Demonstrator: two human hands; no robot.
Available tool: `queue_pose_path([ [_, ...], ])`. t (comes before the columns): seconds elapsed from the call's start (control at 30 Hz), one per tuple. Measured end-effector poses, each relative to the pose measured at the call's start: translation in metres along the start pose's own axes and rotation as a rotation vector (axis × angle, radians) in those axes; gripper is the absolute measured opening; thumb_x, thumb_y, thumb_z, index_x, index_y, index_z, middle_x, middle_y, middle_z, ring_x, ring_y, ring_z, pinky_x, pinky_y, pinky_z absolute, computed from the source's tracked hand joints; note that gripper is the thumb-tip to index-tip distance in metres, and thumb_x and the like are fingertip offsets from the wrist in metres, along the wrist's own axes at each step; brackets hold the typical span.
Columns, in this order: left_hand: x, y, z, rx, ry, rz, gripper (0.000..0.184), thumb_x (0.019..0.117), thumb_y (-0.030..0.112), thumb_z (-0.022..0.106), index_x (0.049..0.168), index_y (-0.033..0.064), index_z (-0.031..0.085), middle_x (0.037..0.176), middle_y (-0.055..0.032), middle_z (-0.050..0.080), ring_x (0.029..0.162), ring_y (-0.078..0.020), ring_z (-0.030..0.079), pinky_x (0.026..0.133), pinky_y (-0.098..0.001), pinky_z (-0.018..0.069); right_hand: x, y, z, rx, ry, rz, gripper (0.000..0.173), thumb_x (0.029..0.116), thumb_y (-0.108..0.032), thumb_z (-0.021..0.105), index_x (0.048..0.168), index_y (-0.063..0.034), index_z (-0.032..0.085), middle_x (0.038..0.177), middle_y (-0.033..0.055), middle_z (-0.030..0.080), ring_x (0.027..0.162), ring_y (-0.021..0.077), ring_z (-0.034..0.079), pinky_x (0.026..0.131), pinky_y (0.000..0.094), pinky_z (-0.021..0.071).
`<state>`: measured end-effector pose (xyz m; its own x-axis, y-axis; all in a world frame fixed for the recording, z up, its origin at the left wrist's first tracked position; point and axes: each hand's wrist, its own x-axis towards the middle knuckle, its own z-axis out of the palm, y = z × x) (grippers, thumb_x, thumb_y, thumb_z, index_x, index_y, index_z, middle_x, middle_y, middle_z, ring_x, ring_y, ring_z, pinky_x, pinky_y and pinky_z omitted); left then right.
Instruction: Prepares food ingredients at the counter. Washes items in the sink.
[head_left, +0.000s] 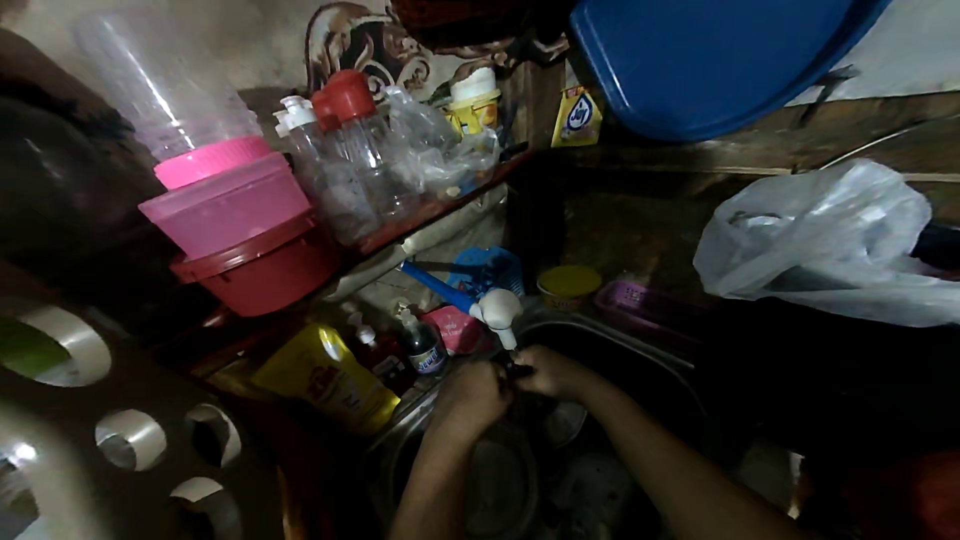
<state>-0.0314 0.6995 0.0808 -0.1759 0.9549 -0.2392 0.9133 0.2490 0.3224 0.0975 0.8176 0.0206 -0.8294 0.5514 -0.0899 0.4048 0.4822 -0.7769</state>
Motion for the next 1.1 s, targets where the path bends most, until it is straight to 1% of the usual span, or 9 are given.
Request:
queue_pose_path([
  [0.13, 0.008, -0.005, 0.008, -0.266, 0.207, 0.072, 0.015, 0.0984, 0.019, 0.064, 0.107, 0.0156, 0.075, 0.103, -0.0040, 0.073, 0.094, -0.0180, 0.069, 0.087, -0.0449, 0.0567, -0.001, 0.025, -0.002, 0.167, 0.105, 0.030, 0.022, 0.0954, -0.021, 0.074, 0.099, -0.0002, 0.069, 0.083, 0.0097, 0.065, 0.071, 0.0157, 0.062, 0.068, 0.0355, 0.0555],
  [0.27, 0.018, -0.010, 0.028, -0.475, 0.276, -0.026, 0.025, 0.0968, 0.019, 0.067, 0.121, 0.0102, 0.065, 0.107, -0.0079, 0.071, 0.095, -0.0200, 0.070, 0.088, -0.0443, 0.0579, -0.010, 0.034, -0.004, 0.318, 0.132, 0.147, 0.026, 0.0961, -0.024, 0.074, 0.102, -0.0003, 0.067, 0.074, 0.0069, 0.065, 0.059, 0.0126, 0.061, 0.060, 0.0293, 0.0550],
  [0.37, 0.021, -0.009, 0.040, -0.619, 0.269, -0.005, 0.043, 0.0919, 0.023, 0.076, 0.128, 0.0064, 0.060, 0.100, -0.0080, 0.072, 0.089, -0.0169, 0.071, 0.086, -0.0392, 0.0583, -0.015, 0.033, -0.002, 0.368, 0.134, 0.133, 0.025, 0.0968, -0.024, 0.073, 0.104, -0.0011, 0.068, 0.074, 0.0062, 0.065, 0.059, 0.0120, 0.061, 0.059, 0.0282, 0.0549],
  [0.47, 0.024, -0.007, 0.045, -0.716, 0.247, 0.025, 0.042, 0.0904, 0.021, 0.079, 0.124, 0.0022, 0.062, 0.097, -0.0100, 0.071, 0.085, -0.0171, 0.069, 0.083, -0.0387, 0.0578, -0.019, 0.028, -0.003, 0.376, 0.145, 0.132, 0.023, 0.0986, -0.022, 0.071, 0.106, 0.0000, 0.068, 0.077, 0.0088, 0.066, 0.062, 0.0149, 0.062, 0.062, 0.0313, 0.0556],
  [0.57, 0.022, -0.011, 0.047, -0.690, 0.135, 0.001, 0.038, 0.0907, 0.020, 0.079, 0.120, 0.0002, 0.064, 0.106, -0.0138, 0.070, 0.093, -0.0209, 0.069, 0.087, -0.0405, 0.0574, -0.024, 0.026, -0.007, 0.377, 0.219, 0.125, 0.022, 0.0996, -0.023, 0.069, 0.107, -0.0014, 0.068, 0.075, 0.0100, 0.065, 0.058, 0.0159, 0.060, 0.058, 0.0321, 0.0539],
  [0.67, 0.015, -0.008, 0.056, -0.566, -0.128, -0.034, 0.032, 0.0955, 0.021, 0.072, 0.122, 0.0033, 0.067, 0.116, -0.0148, 0.068, 0.105, -0.0238, 0.066, 0.095, -0.0444, 0.0536, -0.024, 0.032, -0.013, 0.392, 0.265, 0.116, 0.025, 0.0979, -0.024, 0.071, 0.108, -0.0016, 0.069, 0.075, 0.0089, 0.067, 0.057, 0.0149, 0.061, 0.056, 0.0314, 0.0545],
  [0.8, 0.010, 0.001, 0.086, -0.538, -0.262, -0.014, 0.032, 0.0998, 0.021, 0.065, 0.127, 0.0046, 0.065, 0.123, -0.0144, 0.067, 0.111, -0.0229, 0.065, 0.099, -0.0438, 0.0524, -0.029, 0.029, -0.014, 0.470, 0.268, 0.088, 0.020, 0.0953, -0.013, 0.073, 0.106, 0.0021, 0.067, 0.076, 0.0105, 0.066, 0.055, 0.0148, 0.059, 0.054, 0.0311, 0.0539],
  [0.97, 0.010, 0.001, 0.094, -0.759, 0.033, -0.196, 0.033, 0.0977, 0.032, 0.068, 0.115, 0.0032, 0.069, 0.107, -0.0128, 0.069, 0.098, -0.0218, 0.067, 0.090, -0.0434, 0.0548, -0.046, 0.017, -0.016, 0.411, 0.327, 0.108, 0.019, 0.0976, -0.018, 0.071, 0.108, -0.0030, 0.068, 0.074, 0.0109, 0.067, 0.052, 0.0156, 0.057, 0.050, 0.0297, 0.0501],
  [1.1, 0.016, -0.009, 0.089, -0.792, 0.184, -0.126, 0.050, 0.0904, 0.043, 0.076, 0.126, 0.0086, 0.067, 0.115, -0.0102, 0.070, 0.105, -0.0199, 0.069, 0.095, -0.0432, 0.0561, -0.038, 0.006, -0.023, 0.151, 0.219, 0.134, 0.026, 0.0950, -0.024, 0.075, 0.103, -0.0002, 0.070, 0.087, 0.0124, 0.068, 0.073, 0.0202, 0.065, 0.071, 0.0400, 0.0574],
])
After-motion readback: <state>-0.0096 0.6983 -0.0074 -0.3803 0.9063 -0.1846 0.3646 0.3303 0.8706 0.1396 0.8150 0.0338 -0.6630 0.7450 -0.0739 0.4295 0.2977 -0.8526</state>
